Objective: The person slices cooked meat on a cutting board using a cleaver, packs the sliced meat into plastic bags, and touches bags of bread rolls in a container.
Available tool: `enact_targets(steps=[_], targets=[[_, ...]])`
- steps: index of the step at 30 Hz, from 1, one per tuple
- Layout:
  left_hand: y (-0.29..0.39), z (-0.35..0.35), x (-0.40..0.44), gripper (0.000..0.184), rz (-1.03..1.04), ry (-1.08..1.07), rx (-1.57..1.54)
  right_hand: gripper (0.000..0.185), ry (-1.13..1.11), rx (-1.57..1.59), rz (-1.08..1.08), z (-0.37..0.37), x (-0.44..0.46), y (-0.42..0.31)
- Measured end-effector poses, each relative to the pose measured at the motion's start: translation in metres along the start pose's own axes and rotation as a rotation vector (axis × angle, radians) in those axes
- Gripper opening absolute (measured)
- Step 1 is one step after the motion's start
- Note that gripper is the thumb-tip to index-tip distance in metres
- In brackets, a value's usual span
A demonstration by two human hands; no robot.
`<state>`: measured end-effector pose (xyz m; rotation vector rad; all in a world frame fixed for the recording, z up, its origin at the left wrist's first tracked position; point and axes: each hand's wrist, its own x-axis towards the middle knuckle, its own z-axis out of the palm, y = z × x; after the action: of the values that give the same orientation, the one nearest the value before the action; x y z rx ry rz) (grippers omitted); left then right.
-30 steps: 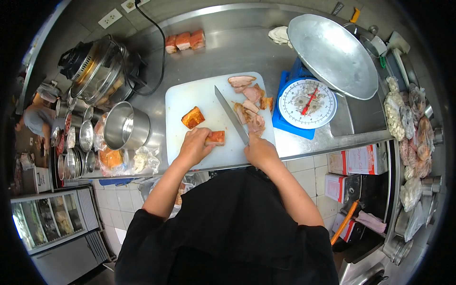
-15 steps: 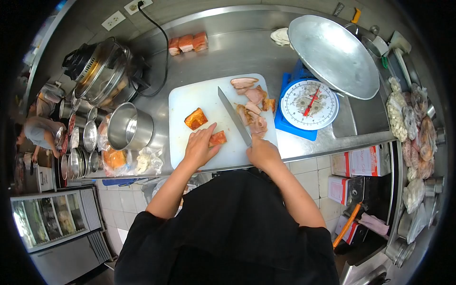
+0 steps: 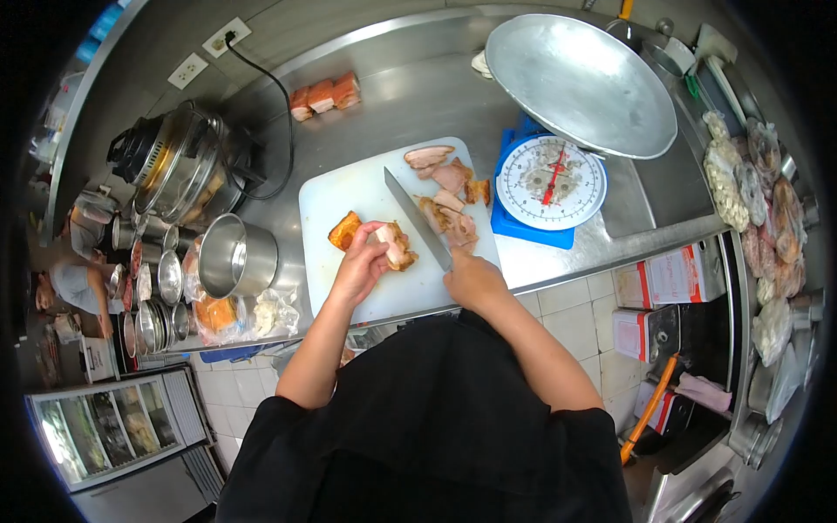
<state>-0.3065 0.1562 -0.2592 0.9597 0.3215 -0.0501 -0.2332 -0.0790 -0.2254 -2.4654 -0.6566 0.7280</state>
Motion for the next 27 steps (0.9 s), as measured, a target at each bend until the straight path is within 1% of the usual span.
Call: enact_targets(steps=[2,3,4,6,7,8,9,10,11,12,13,14,17,20,21,23,27], targets=[[-0.018,-0.006,0.016,0.034,0.077,0.046,0.549,0.037,0.021,0.006,-0.037,0.001,0.001,0.002],[-0.02,0.003,0.015,0.029,0.113,0.162,0.947,0.037,0.02,0.01,-0.032,0.0,0.0,0.001],[-0.022,0.002,0.016,0.029,0.108,0.158,0.95,0.037,0.013,0.009,-0.024,-0.003,-0.001,0.0],[-0.026,0.003,0.022,0.024,0.572,0.232,1.552,0.037,0.009,0.016,-0.006,-0.006,-0.001,-0.003],[-0.029,0.004,0.024,0.021,0.548,0.234,1.436,0.045,-0.012,0.022,0.001,-0.006,0.0,-0.003],[-0.032,0.005,0.026,0.021,0.541,0.225,1.436,0.054,-0.034,0.027,0.007,-0.007,-0.001,-0.002],[-0.034,0.003,0.027,0.02,0.581,0.186,1.441,0.054,-0.038,0.031,0.015,-0.008,0.0,0.0],[-0.035,0.0,0.028,0.02,0.621,0.151,1.446,0.05,-0.045,0.041,0.001,-0.009,0.001,0.001],[-0.036,-0.003,0.031,0.02,0.615,0.149,1.445,0.046,-0.052,0.05,-0.015,-0.01,0.001,0.002],[-0.036,-0.004,0.032,0.02,0.657,0.126,1.454,0.046,-0.059,0.051,-0.01,-0.012,-0.002,0.001],[-0.036,-0.005,0.034,0.019,0.697,0.104,1.462,0.041,-0.061,0.053,0.004,-0.015,-0.009,0.001],[-0.036,-0.006,0.036,0.019,0.686,0.106,1.458,0.036,-0.065,0.054,0.018,-0.018,-0.016,0.001],[-0.036,-0.005,0.039,0.02,0.684,0.081,1.474,0.031,-0.104,0.02,0.012,-0.024,-0.038,0.005],[-0.033,-0.004,0.04,0.019,0.67,0.085,1.475,0.028,-0.168,0.013,0.009,-0.036,-0.058,0.0],[-0.032,-0.004,0.04,0.02,0.712,0.08,1.472,0.028,-0.173,0.013,0.013,-0.039,-0.062,-0.002],[-0.037,-0.007,0.041,0.021,0.737,0.072,1.459,0.034,-0.194,-0.009,0.04,-0.043,-0.067,-0.005],[-0.043,-0.01,0.041,0.026,0.768,0.1,1.471,0.037,-0.25,-0.029,0.051,-0.045,-0.064,-0.005]])
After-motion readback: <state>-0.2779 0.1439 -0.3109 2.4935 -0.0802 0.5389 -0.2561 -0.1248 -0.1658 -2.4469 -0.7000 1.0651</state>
